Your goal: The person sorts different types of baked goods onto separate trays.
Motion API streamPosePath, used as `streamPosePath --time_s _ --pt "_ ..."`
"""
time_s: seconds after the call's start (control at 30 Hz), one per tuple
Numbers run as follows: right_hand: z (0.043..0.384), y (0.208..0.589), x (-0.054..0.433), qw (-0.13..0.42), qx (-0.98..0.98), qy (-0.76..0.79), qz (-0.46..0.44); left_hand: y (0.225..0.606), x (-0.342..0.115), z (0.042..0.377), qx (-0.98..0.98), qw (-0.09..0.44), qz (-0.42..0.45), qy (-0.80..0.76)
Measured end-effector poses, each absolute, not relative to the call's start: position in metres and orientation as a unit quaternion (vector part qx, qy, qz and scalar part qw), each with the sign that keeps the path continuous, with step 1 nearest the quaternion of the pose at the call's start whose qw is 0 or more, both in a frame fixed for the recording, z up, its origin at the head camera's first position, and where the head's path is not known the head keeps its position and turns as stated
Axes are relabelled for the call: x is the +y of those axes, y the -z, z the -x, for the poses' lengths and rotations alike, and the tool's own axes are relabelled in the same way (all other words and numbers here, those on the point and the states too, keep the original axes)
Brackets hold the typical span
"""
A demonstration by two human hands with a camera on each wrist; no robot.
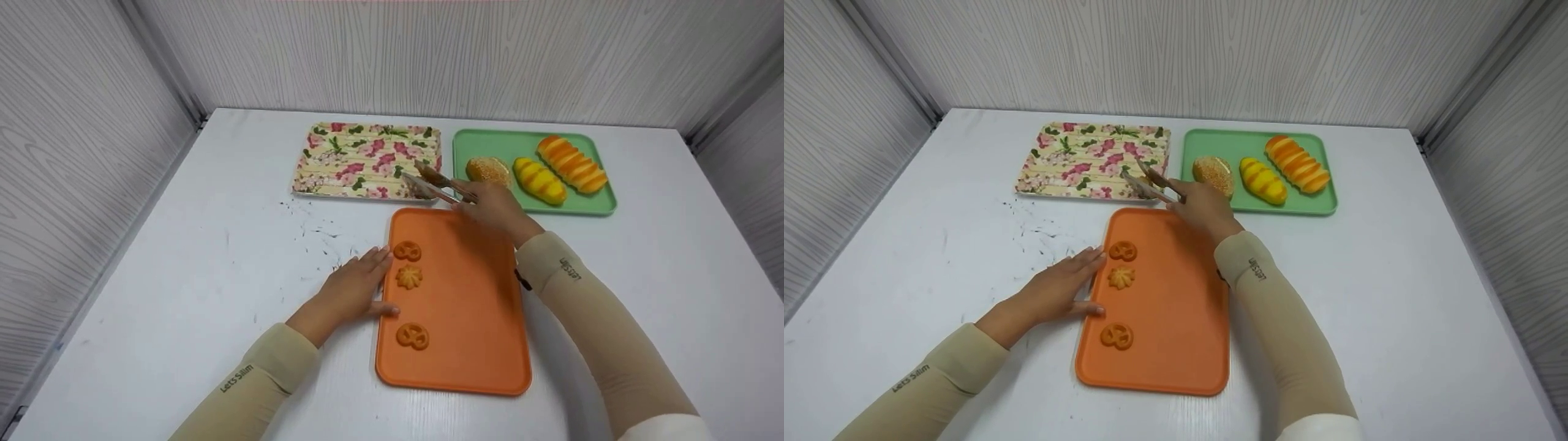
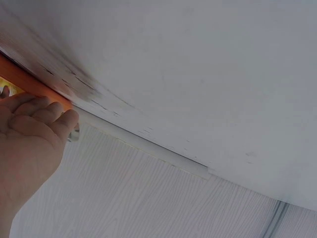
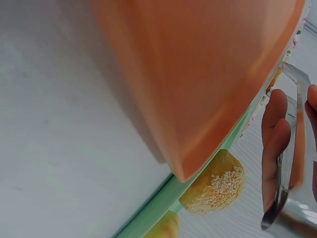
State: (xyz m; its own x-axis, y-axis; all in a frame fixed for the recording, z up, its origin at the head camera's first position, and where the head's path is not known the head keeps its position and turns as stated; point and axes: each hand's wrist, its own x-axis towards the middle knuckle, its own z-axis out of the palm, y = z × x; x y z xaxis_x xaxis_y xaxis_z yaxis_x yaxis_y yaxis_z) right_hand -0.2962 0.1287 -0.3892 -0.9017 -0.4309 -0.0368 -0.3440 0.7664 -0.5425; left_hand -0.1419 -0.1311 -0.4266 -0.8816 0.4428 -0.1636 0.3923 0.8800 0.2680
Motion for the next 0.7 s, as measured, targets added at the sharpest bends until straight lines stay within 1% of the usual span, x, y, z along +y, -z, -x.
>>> streamPosePath --time_s 0.27,0.7 --pt "0.2960 0.3887 0.1299 0.088 0.937 0.272 0.203 0.4282 -0.1304 0.1433 0.964 0.111 -0.215 -0.106" --pt "0.2960 0.3846 0.1337 0.067 0.931 0.299 0.196 0.4268 -0.1310 0.1420 0.964 0.108 -0.217 -0.114"
